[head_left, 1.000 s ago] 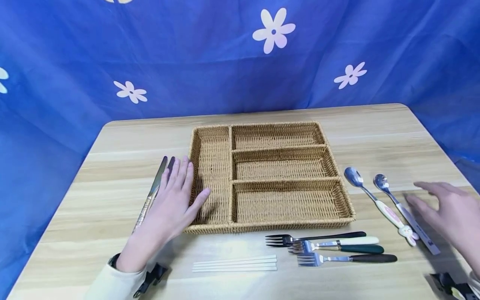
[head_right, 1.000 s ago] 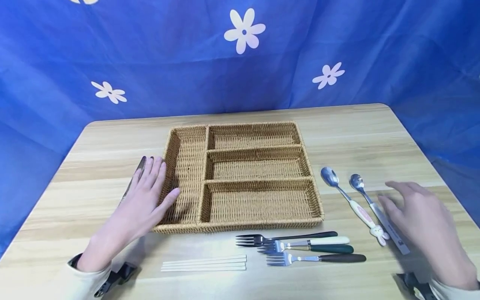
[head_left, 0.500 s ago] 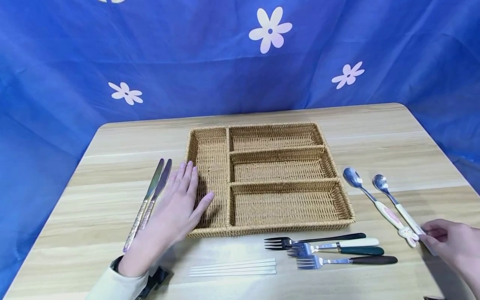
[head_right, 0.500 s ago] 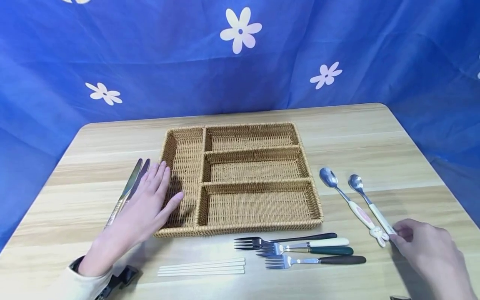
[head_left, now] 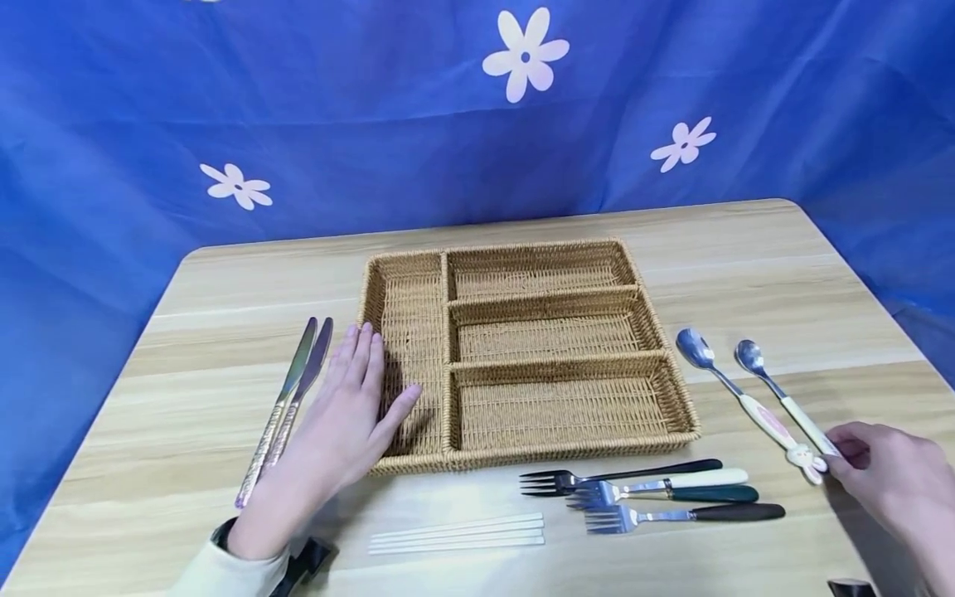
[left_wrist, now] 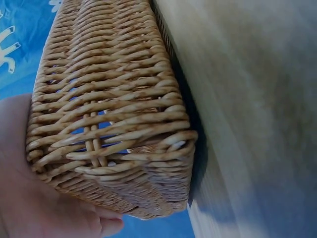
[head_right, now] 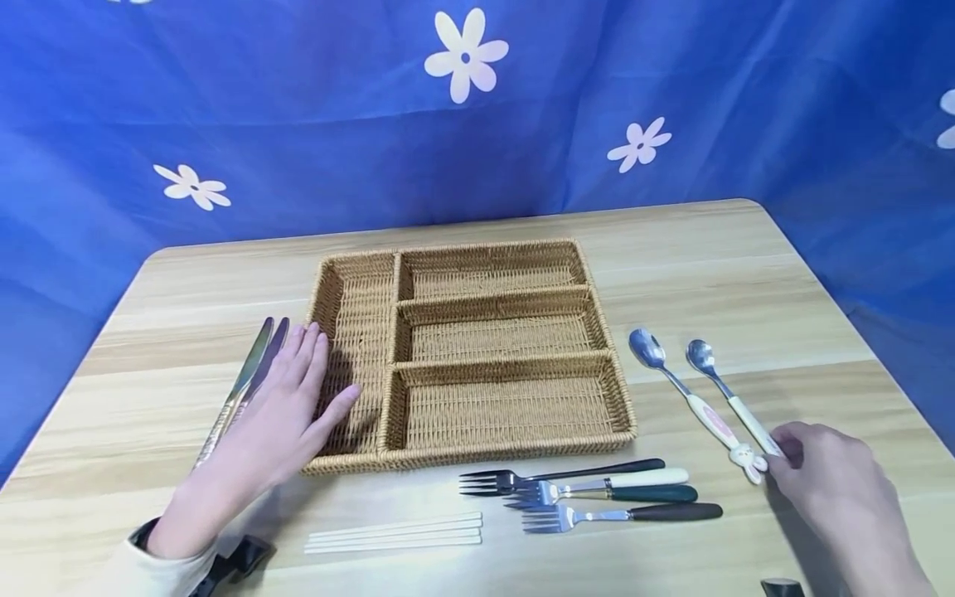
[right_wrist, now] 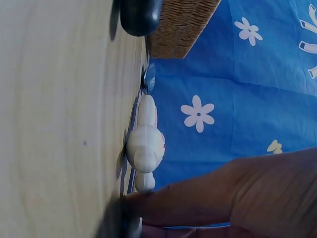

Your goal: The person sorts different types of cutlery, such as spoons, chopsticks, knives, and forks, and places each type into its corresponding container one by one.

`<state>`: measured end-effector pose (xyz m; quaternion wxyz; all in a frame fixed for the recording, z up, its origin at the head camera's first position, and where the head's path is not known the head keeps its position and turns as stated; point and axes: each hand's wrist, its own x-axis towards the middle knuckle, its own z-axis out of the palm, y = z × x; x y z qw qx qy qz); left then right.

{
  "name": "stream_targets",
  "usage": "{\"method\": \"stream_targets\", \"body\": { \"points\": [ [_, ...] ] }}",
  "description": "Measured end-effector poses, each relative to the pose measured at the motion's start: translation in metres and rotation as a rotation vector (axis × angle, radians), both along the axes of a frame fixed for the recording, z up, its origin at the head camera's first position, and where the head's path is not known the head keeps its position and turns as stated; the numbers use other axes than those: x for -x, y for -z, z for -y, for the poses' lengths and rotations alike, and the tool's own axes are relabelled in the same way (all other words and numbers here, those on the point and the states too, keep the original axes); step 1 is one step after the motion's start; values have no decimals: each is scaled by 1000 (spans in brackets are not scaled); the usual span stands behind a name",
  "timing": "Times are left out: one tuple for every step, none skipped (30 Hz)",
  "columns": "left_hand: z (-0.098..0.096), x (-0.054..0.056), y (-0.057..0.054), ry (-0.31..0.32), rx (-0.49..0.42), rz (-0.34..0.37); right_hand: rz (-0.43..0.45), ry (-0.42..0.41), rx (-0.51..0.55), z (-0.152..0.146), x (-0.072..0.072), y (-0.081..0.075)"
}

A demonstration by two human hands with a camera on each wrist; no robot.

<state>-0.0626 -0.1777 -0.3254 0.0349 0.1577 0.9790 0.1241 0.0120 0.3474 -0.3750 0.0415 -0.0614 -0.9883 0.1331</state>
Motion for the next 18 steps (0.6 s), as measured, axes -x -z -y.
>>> {"method": "stream_targets", "body": {
  "points": [
    [-1, 0, 0, -3, 0, 1, -16, -6, -7, -1, 0, 0],
    [-1, -1, 1, -7, 3, 2, -24, -12, -7, -2, 0, 1],
    [-2, -1, 1, -9, 5, 2, -33, -12, -10, -3, -1, 1],
    [-2, 0, 1, -8, 6, 2, -40, -9, -12, -3, -2, 2],
    [-2, 0, 0, -8, 8, 1, -45, -2, -11, -3, -3, 3],
    [-2, 1, 0, -5, 10, 0, -51, 4, -9, -3, -4, 4],
    [-2, 1, 0, -4, 11, 2, -50, 12, -5, -3, -4, 4],
    [-2, 1, 0, -4, 13, 6, -44, 15, 3, -3, -5, 5],
    [-1, 1, -1, -3, 16, 9, -38, 27, 4, -3, -5, 5],
    [-1, 1, -1, -4, 19, 12, -34, 27, 11, -3, -6, 6],
    [-1, 1, -2, -4, 21, 14, -34, 29, 18, -3, -6, 6],
    [-1, 1, -2, -4, 24, 15, -34, 30, 24, -2, -6, 7],
    [-1, 1, -3, -5, 27, 17, -32, 33, 32, -2, -5, 7],
    [-1, 0, -3, -5, 28, 18, -39, 35, 45, -1, -5, 7],
    [-2, 0, -3, -5, 26, 20, -52, 36, 55, -1, -5, 7],
    [-2, 0, -4, -6, 22, 22, -69, 30, 69, -1, -4, 7],
    [-2, 0, -4, -8, 17, 23, -83, 29, 81, -1, -4, 7],
    [-2, 0, -4, -9, 14, 24, -95, 26, 101, -1, -4, 7]
  ]
}}
